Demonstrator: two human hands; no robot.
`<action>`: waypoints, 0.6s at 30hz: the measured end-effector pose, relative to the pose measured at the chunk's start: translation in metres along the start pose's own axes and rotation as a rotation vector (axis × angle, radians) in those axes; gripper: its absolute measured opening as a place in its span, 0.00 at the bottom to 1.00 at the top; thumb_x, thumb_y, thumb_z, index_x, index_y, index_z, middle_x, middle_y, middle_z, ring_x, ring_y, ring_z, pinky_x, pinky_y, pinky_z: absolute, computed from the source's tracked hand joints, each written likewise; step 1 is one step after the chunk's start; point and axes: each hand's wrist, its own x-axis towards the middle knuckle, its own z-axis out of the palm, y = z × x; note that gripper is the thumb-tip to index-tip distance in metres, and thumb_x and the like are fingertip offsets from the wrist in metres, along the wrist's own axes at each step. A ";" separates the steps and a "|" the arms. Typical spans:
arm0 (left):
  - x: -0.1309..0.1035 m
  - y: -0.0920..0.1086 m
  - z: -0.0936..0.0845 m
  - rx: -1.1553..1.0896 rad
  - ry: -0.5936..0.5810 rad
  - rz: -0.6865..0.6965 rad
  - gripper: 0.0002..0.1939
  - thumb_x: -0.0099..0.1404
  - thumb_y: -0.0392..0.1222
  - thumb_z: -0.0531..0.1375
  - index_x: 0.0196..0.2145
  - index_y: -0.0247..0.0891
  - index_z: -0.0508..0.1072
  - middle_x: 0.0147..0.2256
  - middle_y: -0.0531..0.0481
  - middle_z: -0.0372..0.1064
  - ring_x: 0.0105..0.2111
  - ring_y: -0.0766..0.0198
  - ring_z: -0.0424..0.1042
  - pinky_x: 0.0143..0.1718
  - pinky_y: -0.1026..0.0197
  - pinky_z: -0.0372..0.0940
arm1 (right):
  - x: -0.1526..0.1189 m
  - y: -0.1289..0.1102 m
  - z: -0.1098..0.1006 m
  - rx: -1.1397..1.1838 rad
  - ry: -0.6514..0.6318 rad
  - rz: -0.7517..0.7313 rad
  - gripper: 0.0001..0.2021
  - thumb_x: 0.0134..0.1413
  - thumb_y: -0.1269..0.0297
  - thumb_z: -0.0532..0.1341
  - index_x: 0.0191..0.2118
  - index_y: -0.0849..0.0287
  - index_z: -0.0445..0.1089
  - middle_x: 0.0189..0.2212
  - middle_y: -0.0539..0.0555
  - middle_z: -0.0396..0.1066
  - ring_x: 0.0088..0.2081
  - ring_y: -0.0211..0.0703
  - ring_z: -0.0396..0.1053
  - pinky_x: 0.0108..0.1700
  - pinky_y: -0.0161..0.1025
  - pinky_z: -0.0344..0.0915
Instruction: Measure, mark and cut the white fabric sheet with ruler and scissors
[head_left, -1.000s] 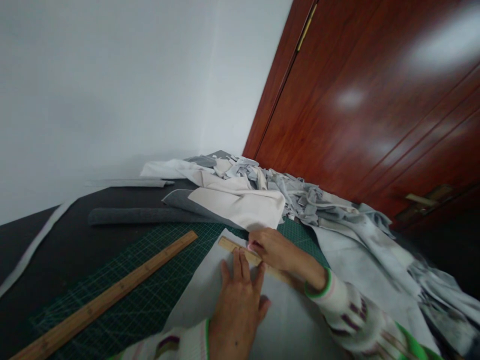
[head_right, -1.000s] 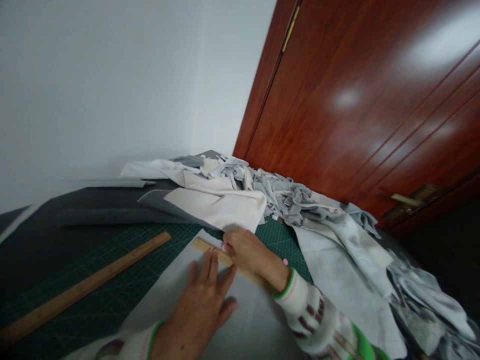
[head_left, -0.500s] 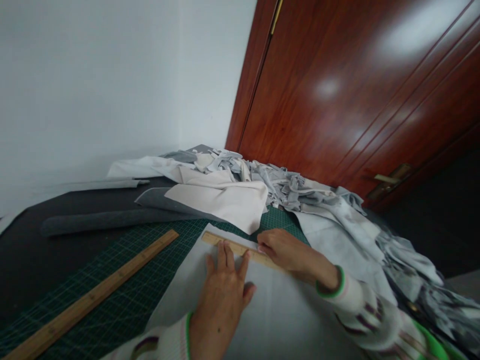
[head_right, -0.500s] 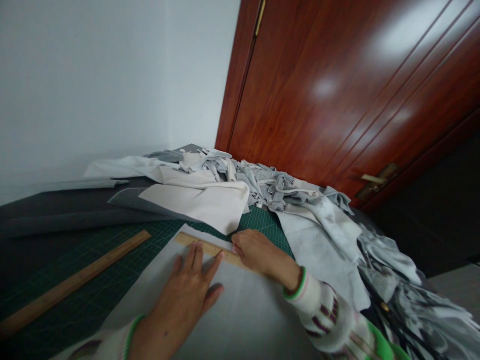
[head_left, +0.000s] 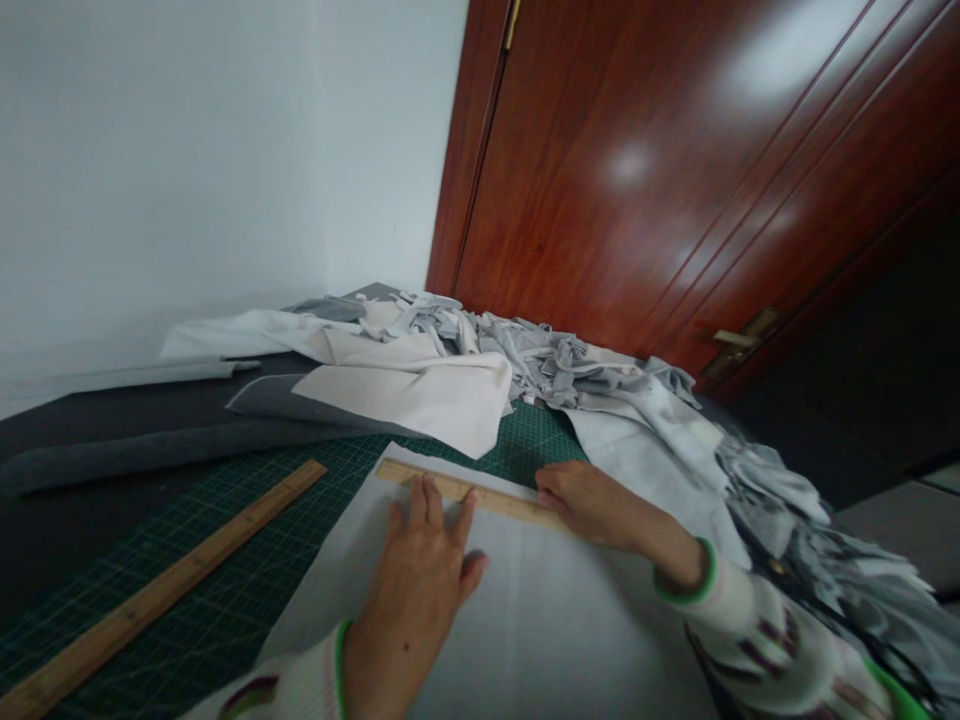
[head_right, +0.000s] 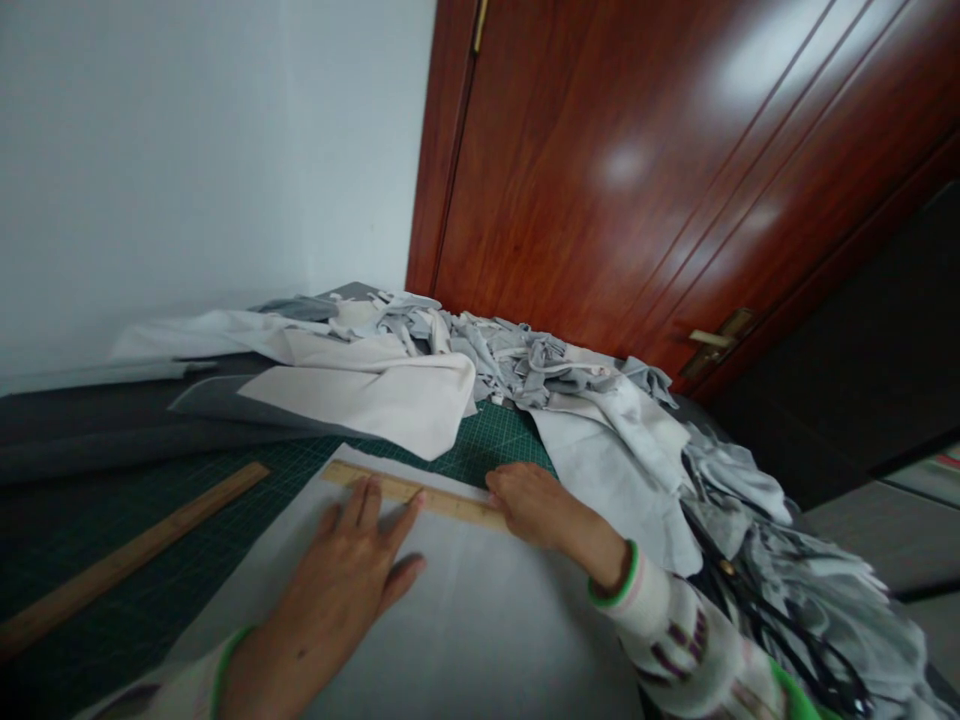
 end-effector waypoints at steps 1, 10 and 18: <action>0.000 -0.001 0.001 0.011 0.018 0.008 0.30 0.71 0.49 0.60 0.66 0.40 0.62 0.61 0.15 0.60 0.63 0.30 0.62 0.56 0.37 0.65 | -0.002 0.003 0.002 -0.006 -0.002 0.010 0.10 0.66 0.72 0.55 0.36 0.64 0.73 0.38 0.60 0.79 0.43 0.50 0.77 0.39 0.38 0.61; 0.003 -0.003 -0.001 0.064 0.041 0.028 0.28 0.71 0.47 0.60 0.66 0.42 0.63 0.60 0.17 0.64 0.62 0.31 0.64 0.54 0.38 0.67 | -0.024 0.029 0.017 -0.052 -0.005 0.104 0.11 0.67 0.73 0.54 0.40 0.66 0.74 0.40 0.64 0.79 0.44 0.54 0.78 0.41 0.40 0.63; 0.003 -0.003 -0.007 0.076 0.002 0.024 0.26 0.72 0.47 0.59 0.65 0.43 0.64 0.60 0.20 0.64 0.62 0.34 0.65 0.55 0.42 0.67 | -0.045 0.046 0.023 -0.059 -0.022 0.180 0.11 0.66 0.74 0.53 0.39 0.66 0.73 0.38 0.63 0.79 0.43 0.52 0.77 0.40 0.40 0.63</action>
